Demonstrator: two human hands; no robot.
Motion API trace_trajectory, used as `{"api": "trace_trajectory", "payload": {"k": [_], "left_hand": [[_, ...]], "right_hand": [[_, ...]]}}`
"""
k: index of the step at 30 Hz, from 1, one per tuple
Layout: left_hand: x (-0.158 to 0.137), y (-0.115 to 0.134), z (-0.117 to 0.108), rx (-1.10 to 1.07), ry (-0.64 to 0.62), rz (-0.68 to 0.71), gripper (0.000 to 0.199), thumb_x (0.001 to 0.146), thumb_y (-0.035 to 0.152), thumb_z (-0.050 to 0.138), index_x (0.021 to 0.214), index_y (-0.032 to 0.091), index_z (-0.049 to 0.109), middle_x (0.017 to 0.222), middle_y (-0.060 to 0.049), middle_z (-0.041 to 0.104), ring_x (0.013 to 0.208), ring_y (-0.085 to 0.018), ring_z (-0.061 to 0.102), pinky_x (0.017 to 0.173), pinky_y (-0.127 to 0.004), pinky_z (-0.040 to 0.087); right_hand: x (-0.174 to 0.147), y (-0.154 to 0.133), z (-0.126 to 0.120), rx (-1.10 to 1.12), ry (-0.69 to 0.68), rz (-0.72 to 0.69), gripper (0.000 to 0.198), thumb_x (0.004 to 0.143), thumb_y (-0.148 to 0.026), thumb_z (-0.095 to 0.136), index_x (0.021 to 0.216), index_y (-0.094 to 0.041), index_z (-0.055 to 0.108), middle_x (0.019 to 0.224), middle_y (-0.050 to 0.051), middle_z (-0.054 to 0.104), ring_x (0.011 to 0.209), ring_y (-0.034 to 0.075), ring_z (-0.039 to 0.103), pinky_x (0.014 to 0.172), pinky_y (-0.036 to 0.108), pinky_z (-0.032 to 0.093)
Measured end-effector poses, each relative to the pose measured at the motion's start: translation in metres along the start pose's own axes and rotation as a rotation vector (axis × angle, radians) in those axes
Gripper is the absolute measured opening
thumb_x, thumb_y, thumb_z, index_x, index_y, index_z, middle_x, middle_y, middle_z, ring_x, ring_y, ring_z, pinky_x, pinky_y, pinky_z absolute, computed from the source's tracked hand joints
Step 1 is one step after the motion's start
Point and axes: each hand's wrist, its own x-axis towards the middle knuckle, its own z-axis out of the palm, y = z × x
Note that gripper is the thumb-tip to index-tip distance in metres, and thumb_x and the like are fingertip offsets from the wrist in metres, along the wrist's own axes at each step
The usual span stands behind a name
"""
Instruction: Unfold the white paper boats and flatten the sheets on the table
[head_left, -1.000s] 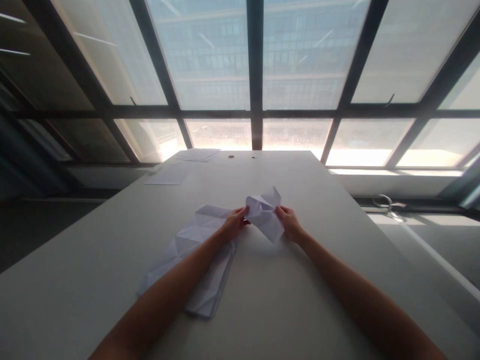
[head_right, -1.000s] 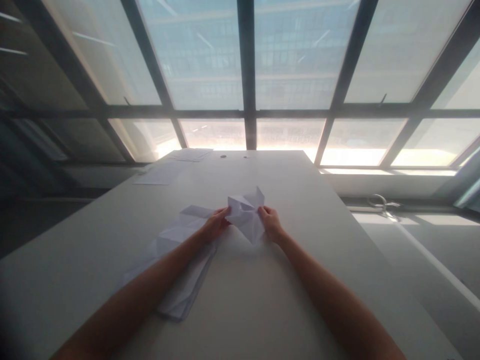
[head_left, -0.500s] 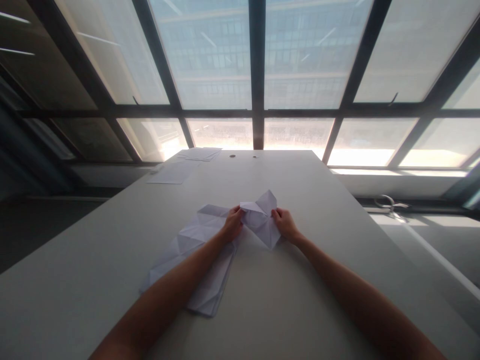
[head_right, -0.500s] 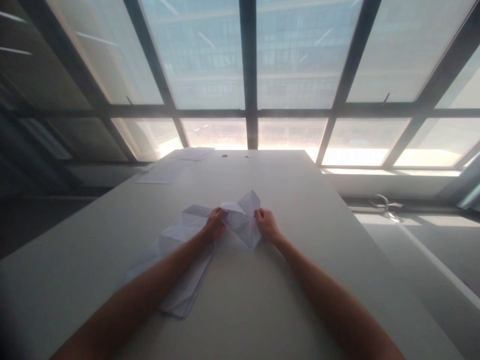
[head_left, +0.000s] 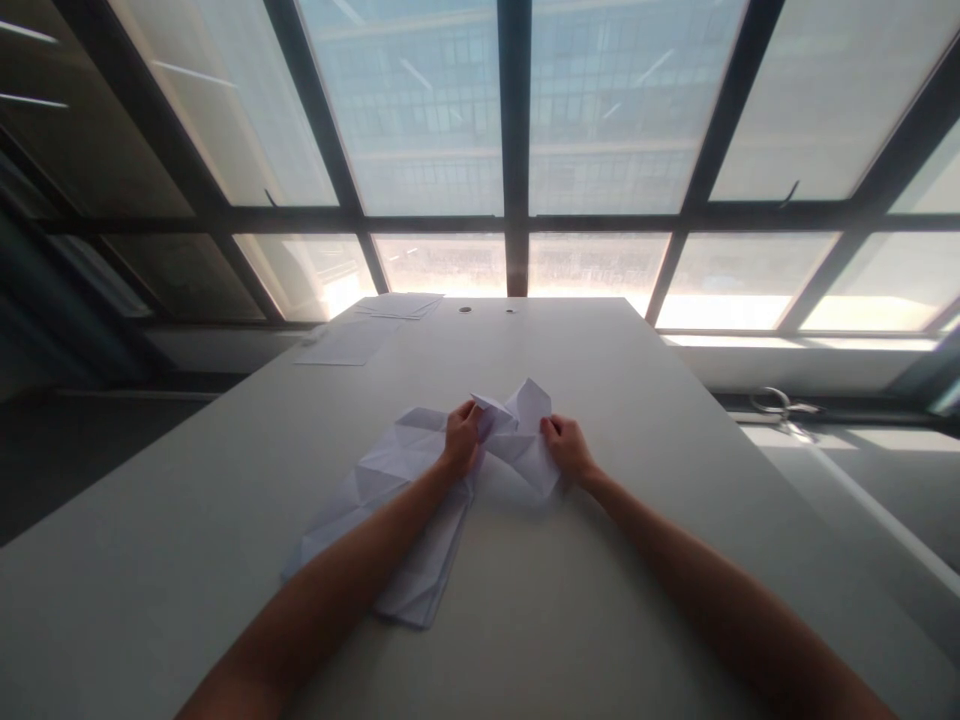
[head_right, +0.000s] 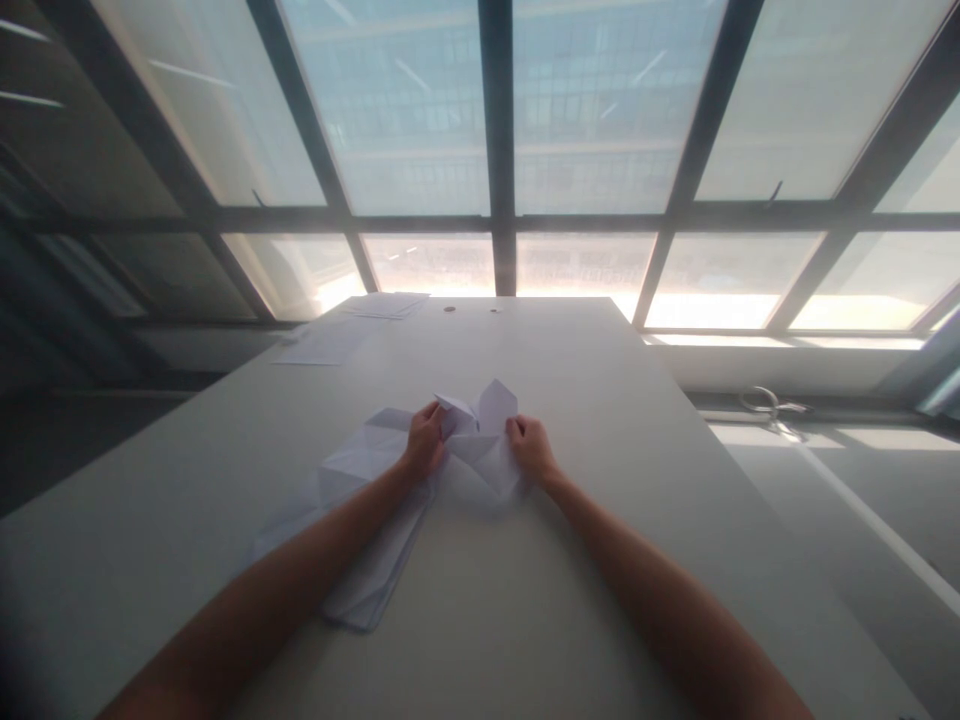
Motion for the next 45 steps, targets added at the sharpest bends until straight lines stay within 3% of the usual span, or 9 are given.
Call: {"api": "trace_trajectory", "payload": {"k": [6, 11, 14, 18, 22, 26, 34, 38, 45], "left_hand": [[0.001, -0.005, 0.000, 0.080, 0.035, 0.066, 0.037, 0.075, 0.048, 0.075, 0.070, 0.017, 0.056, 0.060, 0.005, 0.052, 0.051, -0.008, 0.046, 0.048, -0.019, 0.035], [0.003, -0.002, 0.001, 0.110, 0.026, 0.157, 0.035, 0.075, 0.043, 0.076, 0.091, 0.020, 0.055, 0.081, 0.000, 0.066, 0.066, -0.011, 0.060, 0.060, -0.021, 0.046], [-0.003, 0.003, 0.003, 0.214, -0.031, 0.215, 0.036, 0.077, 0.040, 0.075, 0.098, 0.021, 0.054, 0.080, 0.001, 0.066, 0.067, -0.012, 0.061, 0.061, -0.021, 0.047], [-0.014, 0.008, 0.008, 0.238, -0.109, 0.216, 0.041, 0.081, 0.038, 0.072, 0.110, 0.026, 0.047, 0.074, 0.005, 0.063, 0.060, -0.009, 0.056, 0.056, -0.018, 0.042], [-0.017, 0.008, 0.011, 0.230, -0.155, 0.207, 0.031, 0.083, 0.038, 0.070, 0.101, 0.025, 0.049, 0.072, 0.005, 0.060, 0.061, -0.010, 0.052, 0.058, -0.019, 0.041], [-0.015, 0.010, 0.013, 0.288, -0.191, 0.209, 0.026, 0.079, 0.038, 0.073, 0.091, 0.019, 0.061, 0.091, -0.005, 0.064, 0.083, -0.016, 0.058, 0.076, -0.025, 0.047], [-0.010, 0.006, 0.005, 0.187, -0.253, 0.097, 0.102, 0.057, 0.029, 0.092, 0.143, 0.021, 0.039, 0.143, -0.014, 0.047, 0.126, -0.028, 0.051, 0.103, -0.038, 0.044], [-0.008, 0.002, 0.001, 0.200, -0.268, 0.130, 0.115, 0.058, 0.028, 0.092, 0.153, 0.028, 0.028, 0.162, -0.010, 0.022, 0.146, -0.028, 0.029, 0.114, -0.036, 0.033], [-0.014, 0.006, 0.000, 0.164, -0.509, -0.217, 0.106, 0.062, 0.028, 0.089, 0.153, 0.027, 0.033, 0.130, -0.015, 0.063, 0.101, -0.027, 0.068, 0.084, -0.037, 0.054]], "right_hand": [[-0.002, 0.001, 0.000, 0.028, -0.013, -0.005, 0.036, 0.085, -0.046, 0.043, 0.059, -0.021, 0.044, 0.057, -0.004, 0.042, 0.056, 0.012, 0.035, 0.052, 0.026, 0.024], [0.000, 0.004, 0.000, -0.007, -0.021, 0.023, 0.030, 0.083, -0.043, 0.046, 0.067, -0.019, 0.054, 0.061, -0.001, 0.050, 0.057, 0.014, 0.044, 0.053, 0.026, 0.034], [-0.004, -0.003, -0.002, -0.054, 0.115, -0.077, 0.044, 0.078, -0.038, 0.059, 0.116, -0.016, 0.061, 0.105, 0.011, 0.063, 0.088, 0.023, 0.059, 0.071, 0.034, 0.050], [-0.011, -0.014, -0.006, -0.174, 0.089, -0.351, 0.070, 0.078, -0.029, 0.067, 0.144, -0.027, 0.045, 0.147, 0.013, 0.040, 0.134, 0.030, 0.038, 0.107, 0.049, 0.039], [-0.010, -0.010, -0.004, -0.142, 0.033, -0.357, 0.055, 0.080, -0.028, 0.068, 0.133, -0.026, 0.057, 0.141, 0.013, 0.046, 0.133, 0.030, 0.041, 0.110, 0.052, 0.036], [-0.005, 0.002, 0.001, 0.003, 0.049, -0.204, 0.068, 0.077, -0.034, 0.072, 0.139, -0.023, 0.049, 0.141, 0.017, 0.045, 0.125, 0.031, 0.049, 0.098, 0.051, 0.048], [-0.003, 0.000, -0.005, 0.379, 0.027, 0.197, 0.096, 0.067, -0.039, 0.080, 0.147, -0.018, 0.033, 0.117, 0.019, 0.066, 0.094, 0.029, 0.068, 0.075, 0.042, 0.057], [-0.002, -0.005, -0.007, 0.477, 0.103, 0.160, 0.080, 0.065, -0.034, 0.079, 0.136, -0.019, 0.045, 0.105, 0.012, 0.072, 0.084, 0.025, 0.070, 0.070, 0.036, 0.057], [0.003, -0.004, -0.012, 0.295, 0.384, 0.048, 0.056, 0.069, -0.036, 0.070, 0.118, -0.017, 0.052, 0.102, 0.011, 0.071, 0.081, 0.021, 0.066, 0.066, 0.029, 0.054]]}}
